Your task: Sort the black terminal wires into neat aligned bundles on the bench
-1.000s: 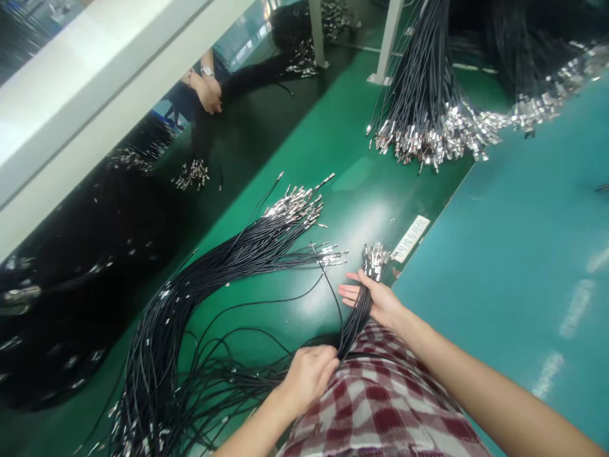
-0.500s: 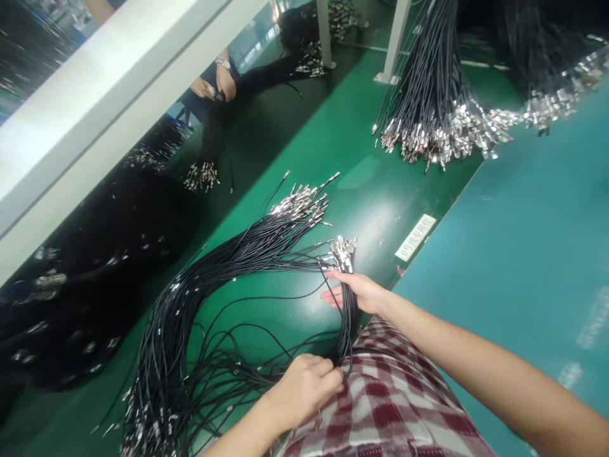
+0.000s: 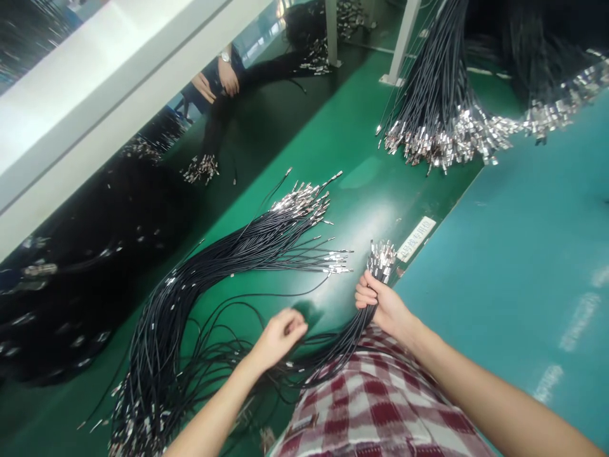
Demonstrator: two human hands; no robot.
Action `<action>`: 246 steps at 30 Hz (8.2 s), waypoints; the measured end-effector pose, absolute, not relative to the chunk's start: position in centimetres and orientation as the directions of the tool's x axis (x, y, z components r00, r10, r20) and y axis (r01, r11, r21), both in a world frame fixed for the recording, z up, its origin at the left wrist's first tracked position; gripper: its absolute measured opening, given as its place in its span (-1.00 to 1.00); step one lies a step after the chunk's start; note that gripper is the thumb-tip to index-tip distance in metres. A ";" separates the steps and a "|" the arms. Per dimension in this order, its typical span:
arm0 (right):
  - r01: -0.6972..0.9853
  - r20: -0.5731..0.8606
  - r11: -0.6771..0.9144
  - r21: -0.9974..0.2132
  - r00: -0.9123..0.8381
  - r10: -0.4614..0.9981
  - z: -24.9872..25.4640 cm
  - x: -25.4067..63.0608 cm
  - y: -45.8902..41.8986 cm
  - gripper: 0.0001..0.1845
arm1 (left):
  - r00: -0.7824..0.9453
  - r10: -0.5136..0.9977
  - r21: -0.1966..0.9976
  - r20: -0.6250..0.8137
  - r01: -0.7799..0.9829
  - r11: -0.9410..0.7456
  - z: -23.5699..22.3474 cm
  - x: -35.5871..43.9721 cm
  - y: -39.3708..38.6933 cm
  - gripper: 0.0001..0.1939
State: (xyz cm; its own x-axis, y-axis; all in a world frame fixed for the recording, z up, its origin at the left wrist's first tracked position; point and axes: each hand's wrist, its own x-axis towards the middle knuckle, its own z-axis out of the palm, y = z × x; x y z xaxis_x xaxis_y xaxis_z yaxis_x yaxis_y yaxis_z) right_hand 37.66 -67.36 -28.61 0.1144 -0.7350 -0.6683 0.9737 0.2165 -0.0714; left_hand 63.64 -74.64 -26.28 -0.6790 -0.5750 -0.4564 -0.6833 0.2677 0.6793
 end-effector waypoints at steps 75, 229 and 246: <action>0.973 -0.732 0.183 -0.144 0.020 -0.681 -30.0 37.5 -67.2 -0.76 | -0.553 -0.696 0.853 -0.457 -0.494 -0.168 -24.9 61.2 -79.0 -0.60; 0.881 -0.723 0.101 -0.462 -0.308 -0.619 -28.4 37.3 -66.8 -0.33 | -0.102 -0.854 0.052 -0.510 -0.995 0.087 -28.8 69.0 -83.1 -0.71; 0.928 -0.752 0.086 -0.362 -0.236 -0.616 -29.5 36.5 -66.2 -0.41 | -0.296 -0.682 0.347 -0.669 -0.936 0.066 -31.1 63.6 -77.6 -0.84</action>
State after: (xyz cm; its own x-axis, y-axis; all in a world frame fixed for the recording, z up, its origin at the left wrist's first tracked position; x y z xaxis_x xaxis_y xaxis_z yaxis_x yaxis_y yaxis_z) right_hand 36.46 -66.25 -29.53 -0.2365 -0.6157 -0.7517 0.9281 0.0857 -0.3622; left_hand 63.57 -77.56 -31.11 -0.2959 -0.6821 -0.6688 -0.9356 0.0658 0.3468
